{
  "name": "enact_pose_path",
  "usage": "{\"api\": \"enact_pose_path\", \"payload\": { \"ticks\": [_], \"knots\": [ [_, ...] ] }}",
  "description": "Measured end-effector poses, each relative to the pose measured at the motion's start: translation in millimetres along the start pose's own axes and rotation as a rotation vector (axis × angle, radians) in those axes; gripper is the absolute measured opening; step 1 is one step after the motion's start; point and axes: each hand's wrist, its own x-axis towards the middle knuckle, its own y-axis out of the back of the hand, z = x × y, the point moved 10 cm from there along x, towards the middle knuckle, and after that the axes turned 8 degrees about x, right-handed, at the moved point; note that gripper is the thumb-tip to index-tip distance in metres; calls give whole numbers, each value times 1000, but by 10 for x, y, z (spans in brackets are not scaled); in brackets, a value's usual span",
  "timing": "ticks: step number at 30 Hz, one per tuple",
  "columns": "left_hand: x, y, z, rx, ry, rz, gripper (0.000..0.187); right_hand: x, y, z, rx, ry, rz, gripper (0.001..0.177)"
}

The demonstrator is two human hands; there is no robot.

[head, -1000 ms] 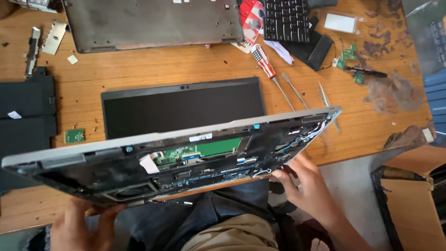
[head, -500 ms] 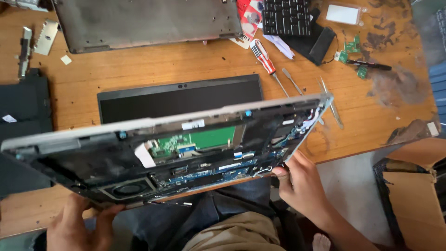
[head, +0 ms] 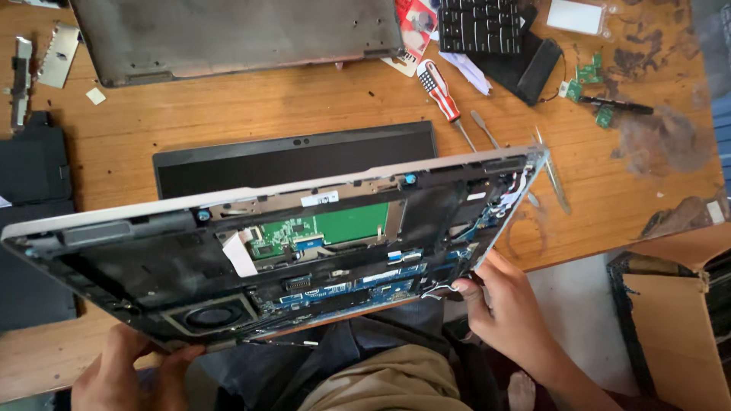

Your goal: The person disassembles a laptop by removing screws and detaching internal components. They use a screwdriver to loosen screws around the chassis and carefully lift parts to expose the motherboard and cooling system.

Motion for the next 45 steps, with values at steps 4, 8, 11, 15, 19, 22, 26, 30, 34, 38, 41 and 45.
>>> {"api": "enact_pose_path", "payload": {
  "ticks": [4,8,11,15,19,22,26,30,34,38,41,45],
  "knots": [
    [-36,50,44,-31,-23,52,40,-5,45,-98,114,72,-37,14],
    [-48,86,90,-30,-39,75,37,14,88,-13,255,-35,-173,18],
    [10,91,135,-5,-89,53,39,13,112,-15,302,-43,-173,22],
    [28,80,117,33,-57,44,42,-27,111,-58,348,-14,-91,33],
    [32,128,194,-1,-106,94,44,-41,93,-14,257,-96,2,31],
    [37,142,197,40,-97,75,42,-28,131,-232,165,94,83,32],
    [46,125,187,111,-110,26,41,-3,86,-199,102,16,76,36],
    [66,101,188,110,-124,3,40,29,58,-138,38,-104,38,42],
    [132,15,124,59,-79,-125,41,65,69,-252,13,-49,42,51],
    [157,-62,36,193,14,-203,38,81,46,-247,-34,-35,26,46],
    [163,-48,57,198,15,-178,39,81,34,-225,-59,-23,18,45],
    [163,-106,-21,204,44,-236,41,86,8,-162,-119,-99,1,44]
  ]
}}
